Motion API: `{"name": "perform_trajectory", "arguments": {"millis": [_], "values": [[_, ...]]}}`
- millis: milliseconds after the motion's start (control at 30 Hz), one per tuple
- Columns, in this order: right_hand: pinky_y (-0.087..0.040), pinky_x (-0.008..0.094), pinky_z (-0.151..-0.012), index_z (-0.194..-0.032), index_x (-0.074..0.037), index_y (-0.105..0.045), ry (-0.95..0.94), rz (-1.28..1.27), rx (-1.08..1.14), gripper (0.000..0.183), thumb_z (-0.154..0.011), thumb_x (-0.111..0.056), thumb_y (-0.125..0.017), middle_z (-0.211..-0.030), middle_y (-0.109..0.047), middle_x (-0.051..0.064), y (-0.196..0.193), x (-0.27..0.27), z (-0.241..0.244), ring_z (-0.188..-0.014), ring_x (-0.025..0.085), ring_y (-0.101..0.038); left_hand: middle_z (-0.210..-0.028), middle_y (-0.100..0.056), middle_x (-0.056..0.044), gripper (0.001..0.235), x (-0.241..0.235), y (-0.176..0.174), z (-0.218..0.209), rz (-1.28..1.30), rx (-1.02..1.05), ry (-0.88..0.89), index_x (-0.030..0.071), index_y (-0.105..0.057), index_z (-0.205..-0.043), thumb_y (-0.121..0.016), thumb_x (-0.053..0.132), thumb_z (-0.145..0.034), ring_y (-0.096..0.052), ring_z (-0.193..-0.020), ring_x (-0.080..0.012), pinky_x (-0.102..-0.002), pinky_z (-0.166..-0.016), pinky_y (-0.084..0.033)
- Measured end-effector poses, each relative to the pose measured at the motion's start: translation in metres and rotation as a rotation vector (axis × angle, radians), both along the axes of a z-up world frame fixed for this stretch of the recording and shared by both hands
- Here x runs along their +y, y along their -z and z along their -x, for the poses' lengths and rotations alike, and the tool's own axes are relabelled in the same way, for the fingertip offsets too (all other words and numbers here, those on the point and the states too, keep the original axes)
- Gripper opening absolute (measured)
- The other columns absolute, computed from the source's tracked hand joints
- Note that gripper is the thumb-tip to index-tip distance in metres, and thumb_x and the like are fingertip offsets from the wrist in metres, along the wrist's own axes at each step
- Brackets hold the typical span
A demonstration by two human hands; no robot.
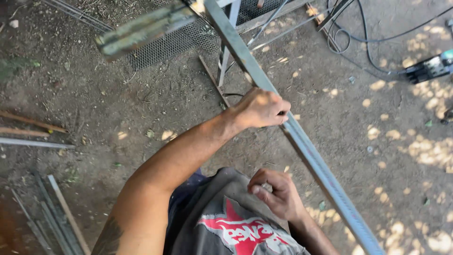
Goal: Measuring metal beams with a tape measure and marking a cardboard template with a pencil for construction
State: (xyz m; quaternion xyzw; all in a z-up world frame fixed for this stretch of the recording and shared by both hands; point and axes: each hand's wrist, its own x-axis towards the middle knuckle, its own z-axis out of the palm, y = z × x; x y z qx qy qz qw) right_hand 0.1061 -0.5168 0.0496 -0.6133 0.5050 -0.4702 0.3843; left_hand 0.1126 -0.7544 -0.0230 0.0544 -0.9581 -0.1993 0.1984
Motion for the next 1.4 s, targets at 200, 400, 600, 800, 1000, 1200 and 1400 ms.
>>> {"name": "perform_trajectory", "arguments": {"millis": [200,400,600,800,1000,1200,1400], "values": [[-0.051,0.028,-0.064,-0.087,-0.010,-0.066,0.119,-0.044,0.012,0.033,-0.104,-0.036,-0.055,-0.081,-0.072,0.002,-0.037,-0.122,-0.079,-0.068,0.017,-0.068,-0.060,-0.064,0.007,0.022,-0.146,-0.027,-0.047,-0.010,-0.151,-0.029,0.023,-0.068,-0.079,-0.070,0.037,-0.095,-0.057,-0.046,-0.0087,-0.031,-0.041,-0.052],[-0.053,0.029,-0.070,-0.086,-0.011,-0.068,0.242,-0.118,0.083,0.039,-0.104,-0.041,-0.051,-0.081,-0.071,0.000,-0.041,-0.216,-0.089,-0.074,0.016,-0.072,-0.056,-0.058,0.003,0.023,-0.274,-0.026,-0.074,0.024,0.003,0.030,0.013,-0.068,-0.077,-0.073,0.019,-0.098,-0.047,-0.040,-0.0055,-0.020,-0.031,-0.039],[-0.050,0.029,-0.065,-0.085,-0.009,-0.068,0.252,-0.127,-0.021,0.032,-0.102,-0.034,-0.059,-0.080,-0.070,0.003,-0.024,-0.282,-0.080,-0.069,0.017,-0.066,-0.079,-0.068,-0.002,0.021,-0.376,-0.038,-0.086,-0.050,-0.231,-0.022,0.010,-0.072,-0.100,-0.060,0.026,-0.106,-0.057,-0.052,-0.0099,-0.025,-0.038,-0.048],[-0.052,0.031,-0.068,-0.087,-0.008,-0.065,0.249,-0.110,-0.019,0.033,-0.103,-0.036,-0.056,-0.081,-0.068,0.003,-0.022,-0.343,-0.050,-0.071,0.019,-0.067,-0.081,-0.063,0.005,0.015,-0.454,-0.006,-0.083,0.004,-0.325,-0.138,0.023,-0.069,-0.100,-0.068,0.038,-0.104,-0.051,-0.057,-0.0082,-0.023,-0.045,-0.047],[-0.051,0.030,-0.065,-0.087,-0.009,-0.064,0.342,-0.145,0.007,0.032,-0.104,-0.035,-0.054,-0.079,-0.067,0.001,-0.025,-0.387,-0.045,-0.068,0.017,-0.065,-0.079,-0.066,0.003,0.017,-0.480,0.001,-0.078,-0.016,-0.376,-0.044,0.019,-0.070,-0.101,-0.070,0.036,-0.103,-0.055,-0.059,-0.0092,-0.024,-0.048,-0.048],[-0.050,0.030,-0.063,-0.088,-0.009,-0.065,0.410,-0.212,0.026,0.035,-0.104,-0.037,-0.053,-0.079,-0.067,0.001,-0.029,-0.419,-0.057,-0.069,0.017,-0.067,-0.066,-0.056,0.003,0.024,-0.484,-0.001,-0.073,-0.041,-0.418,-0.007,0.017,-0.069,-0.089,-0.059,0.030,-0.107,-0.043,-0.045,-0.0078,-0.024,-0.035,-0.036],[-0.053,0.036,-0.054,-0.087,-0.007,-0.074,0.485,-0.074,-0.082,0.018,-0.098,-0.021,-0.068,-0.070,-0.067,0.008,-0.014,-0.426,-0.058,-0.056,0.030,-0.064,-0.076,-0.068,0.003,0.021,-0.487,-0.008,-0.073,-0.149,-0.474,-0.032,0.026,-0.073,-0.093,-0.056,0.036,-0.103,-0.069,-0.068,-0.0181,-0.034,-0.069,-0.057]]}}
